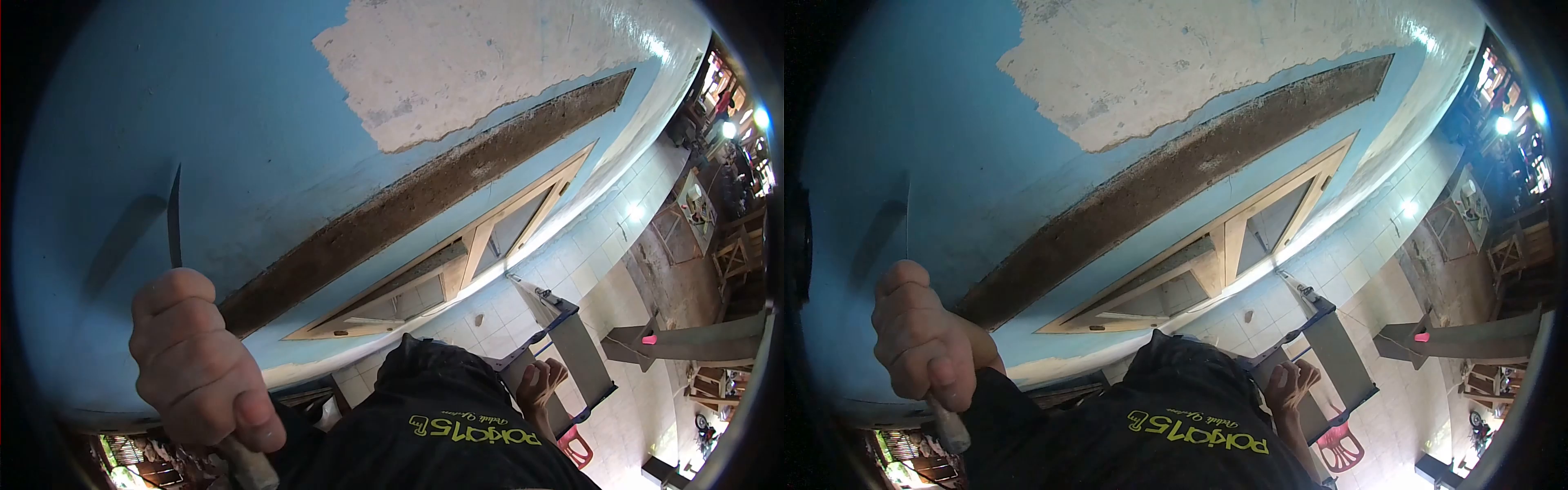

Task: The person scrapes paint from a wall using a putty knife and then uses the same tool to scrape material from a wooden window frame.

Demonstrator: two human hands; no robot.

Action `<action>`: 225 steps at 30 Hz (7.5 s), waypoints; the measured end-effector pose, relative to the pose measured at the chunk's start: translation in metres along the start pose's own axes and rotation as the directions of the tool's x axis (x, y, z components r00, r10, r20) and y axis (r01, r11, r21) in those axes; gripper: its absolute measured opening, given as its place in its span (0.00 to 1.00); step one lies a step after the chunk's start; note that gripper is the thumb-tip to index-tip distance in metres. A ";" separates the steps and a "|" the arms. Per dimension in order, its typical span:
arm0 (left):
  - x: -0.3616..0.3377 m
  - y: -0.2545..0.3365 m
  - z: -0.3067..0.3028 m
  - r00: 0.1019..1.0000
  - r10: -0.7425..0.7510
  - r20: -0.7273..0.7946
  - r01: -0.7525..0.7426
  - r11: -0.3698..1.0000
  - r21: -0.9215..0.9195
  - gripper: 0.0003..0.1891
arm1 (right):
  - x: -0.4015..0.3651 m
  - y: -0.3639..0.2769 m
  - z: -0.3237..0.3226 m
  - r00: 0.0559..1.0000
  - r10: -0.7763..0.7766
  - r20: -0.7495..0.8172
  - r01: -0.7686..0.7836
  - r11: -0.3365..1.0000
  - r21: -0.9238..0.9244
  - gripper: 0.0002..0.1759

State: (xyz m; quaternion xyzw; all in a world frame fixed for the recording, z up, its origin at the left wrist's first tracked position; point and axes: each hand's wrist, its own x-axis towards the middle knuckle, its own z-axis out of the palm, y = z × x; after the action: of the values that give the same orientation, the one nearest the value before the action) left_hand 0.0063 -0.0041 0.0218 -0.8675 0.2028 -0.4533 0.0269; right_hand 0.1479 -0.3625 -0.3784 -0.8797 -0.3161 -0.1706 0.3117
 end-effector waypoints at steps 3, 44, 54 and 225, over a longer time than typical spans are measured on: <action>-0.004 0.011 -0.009 1.000 -0.002 -0.030 0.001 1.000 -0.019 0.15 | -0.016 0.015 0.011 0.999 -0.033 -0.011 0.033 0.999 -0.004 0.11; -0.020 0.003 0.003 0.974 0.147 -0.175 -0.139 0.989 0.058 0.15 | -0.004 0.025 0.001 0.992 -0.071 0.105 0.074 0.997 -0.025 0.14; -0.009 0.021 -0.001 0.994 0.063 -0.094 -0.071 0.994 -0.083 0.15 | -0.017 0.032 0.011 0.993 -0.083 0.087 0.083 0.997 0.008 0.10; -0.034 -0.010 0.150 0.959 0.021 0.283 -0.055 0.992 0.115 0.07 | 0.249 -0.215 -0.001 0.855 -0.496 -0.151 0.251 0.140 0.958 0.34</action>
State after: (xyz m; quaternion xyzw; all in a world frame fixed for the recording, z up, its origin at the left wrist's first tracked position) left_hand 0.1127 -0.0025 -0.0903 -0.9158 0.1855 -0.3366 0.1171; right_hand 0.1900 -0.1207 -0.1589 -0.4076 -0.5910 0.0752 0.6920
